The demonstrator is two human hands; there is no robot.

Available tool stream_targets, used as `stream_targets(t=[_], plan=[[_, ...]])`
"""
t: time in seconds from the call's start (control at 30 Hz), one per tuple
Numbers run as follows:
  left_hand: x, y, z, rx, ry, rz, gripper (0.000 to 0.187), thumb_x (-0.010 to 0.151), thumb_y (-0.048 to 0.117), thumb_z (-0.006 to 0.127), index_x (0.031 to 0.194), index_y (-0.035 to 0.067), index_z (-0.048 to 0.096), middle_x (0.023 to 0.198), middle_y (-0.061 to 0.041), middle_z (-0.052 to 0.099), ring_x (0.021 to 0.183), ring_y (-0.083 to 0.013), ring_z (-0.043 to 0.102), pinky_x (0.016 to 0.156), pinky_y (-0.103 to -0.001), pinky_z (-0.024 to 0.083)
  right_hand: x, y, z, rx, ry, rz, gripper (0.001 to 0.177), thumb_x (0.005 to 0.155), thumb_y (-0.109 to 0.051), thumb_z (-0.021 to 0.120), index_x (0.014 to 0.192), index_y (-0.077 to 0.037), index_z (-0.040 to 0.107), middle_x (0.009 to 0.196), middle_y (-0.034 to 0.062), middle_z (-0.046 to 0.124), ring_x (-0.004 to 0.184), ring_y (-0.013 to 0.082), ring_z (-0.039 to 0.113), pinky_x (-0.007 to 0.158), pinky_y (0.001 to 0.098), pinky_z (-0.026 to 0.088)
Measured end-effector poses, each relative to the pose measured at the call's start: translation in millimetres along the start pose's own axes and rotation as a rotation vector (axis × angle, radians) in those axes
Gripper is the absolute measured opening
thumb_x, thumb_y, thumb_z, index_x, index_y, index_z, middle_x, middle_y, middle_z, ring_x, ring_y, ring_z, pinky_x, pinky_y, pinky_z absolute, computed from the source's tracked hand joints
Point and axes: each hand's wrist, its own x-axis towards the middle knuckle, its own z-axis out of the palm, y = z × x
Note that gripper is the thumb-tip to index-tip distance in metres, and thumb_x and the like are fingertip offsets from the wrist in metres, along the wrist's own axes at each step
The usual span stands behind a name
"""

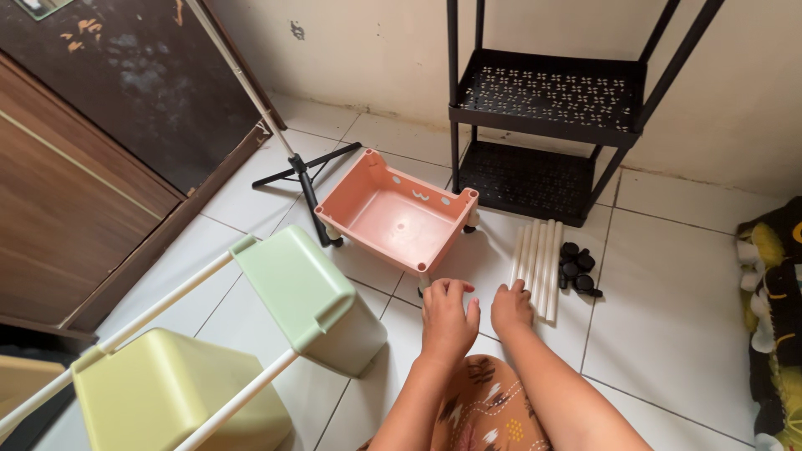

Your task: The person assembles a modular storage unit by inserting white plastic rods into the holes of three pastel-colored bins. They connect the bins together, adjust the rods, and then stack the bins on top of each other.

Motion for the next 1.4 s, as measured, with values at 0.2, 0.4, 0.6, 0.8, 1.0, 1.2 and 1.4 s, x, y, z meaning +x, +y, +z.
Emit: stream_targets(t=[0.2,0.4,0.6,0.8,1.0,1.2,1.4], plan=[[-15.3,32.2,-51.5,-0.084,0.081,0.157,0.019,0.089,0.01,0.07,0.108,0.006,0.066,0.12,-0.015,0.057,0.117,-0.036,0.052,0.099,-0.045,0.046,-9.0,1.3,-11.7,-0.037,-0.061,0.022,0.048,0.094,-0.031,0.063,0.141,-0.024,0.057,0.147,0.016,0.038,0.135,0.0357,0.043,0.1,0.047,0.054],[-43.0,28.8,-150.0,0.174,0.355,0.346,0.015,0.089,0.007,0.07,0.105,0.009,0.07,0.121,-0.011,0.063,0.12,-0.033,0.057,0.104,-0.043,0.048,-40.0,-34.4,-54.6,0.183,0.323,-0.174,0.049,0.092,-0.029,0.065,0.14,-0.023,0.06,0.142,0.0185,0.046,0.133,0.0392,0.043,0.106,0.0539,0.044],[-65.8,-20.0,-221.4,0.636,0.427,-0.103,0.039,0.09,0.033,0.07,0.112,0.003,0.06,0.122,-0.017,0.057,0.109,-0.0385,0.058,0.098,-0.05,0.046,-133.1,-137.7,-139.5,0.682,0.786,-0.874,0.032,0.09,-0.014,0.06,0.121,-0.009,0.062,0.138,0.0145,0.061,0.133,0.0353,0.051,0.114,0.0482,0.04],[-81.9,-42.5,-233.7,0.541,0.266,-0.293,0.045,0.09,0.041,0.069,0.115,0.007,0.055,0.114,-0.015,0.062,0.104,-0.0356,0.064,0.08,-0.049,0.055,-231.1,-211.2,-179.5,0.616,0.461,-1.317,0.031,0.096,-0.016,0.059,0.124,-0.008,0.068,0.136,0.0148,0.064,0.134,0.0374,0.051,0.112,0.0477,0.037],[-100.2,-52.1,-247.5,0.439,0.069,-0.377,0.039,0.094,0.04,0.065,0.11,0.005,0.06,0.098,-0.018,0.074,0.093,-0.0375,0.071,0.081,-0.05,0.056,-254.7,-221.6,-168.7,0.515,0.322,-1.239,0.028,0.102,-0.023,0.051,0.115,-0.01,0.073,0.134,0.0147,0.064,0.135,0.037,0.05,0.115,0.0471,0.035],[-114.7,-53.7,-249.5,0.366,0.029,-0.18,0.024,0.095,0.031,0.062,0.098,0.008,0.071,0.096,-0.017,0.075,0.09,-0.0386,0.07,0.08,-0.051,0.055,-247.3,-232.1,-162.7,0.516,0.242,-1.142,0.032,0.103,-0.029,0.046,0.112,-0.012,0.072,0.135,0.0111,0.064,0.136,0.0323,0.051,0.119,0.0516,0.03],[-121.4,-44.6,-249.0,0.384,0.119,-0.144,0.023,0.094,0.034,0.06,0.094,0.015,0.074,0.084,-0.011,0.075,0.081,-0.0345,0.072,0.075,-0.048,0.056,-241.8,-229.3,-153.5,0.46,0.277,-1.207,0.036,0.102,-0.032,0.046,0.13,-0.016,0.062,0.145,0.007,0.057,0.144,0.0306,0.041,0.12,0.0509,0.024]])
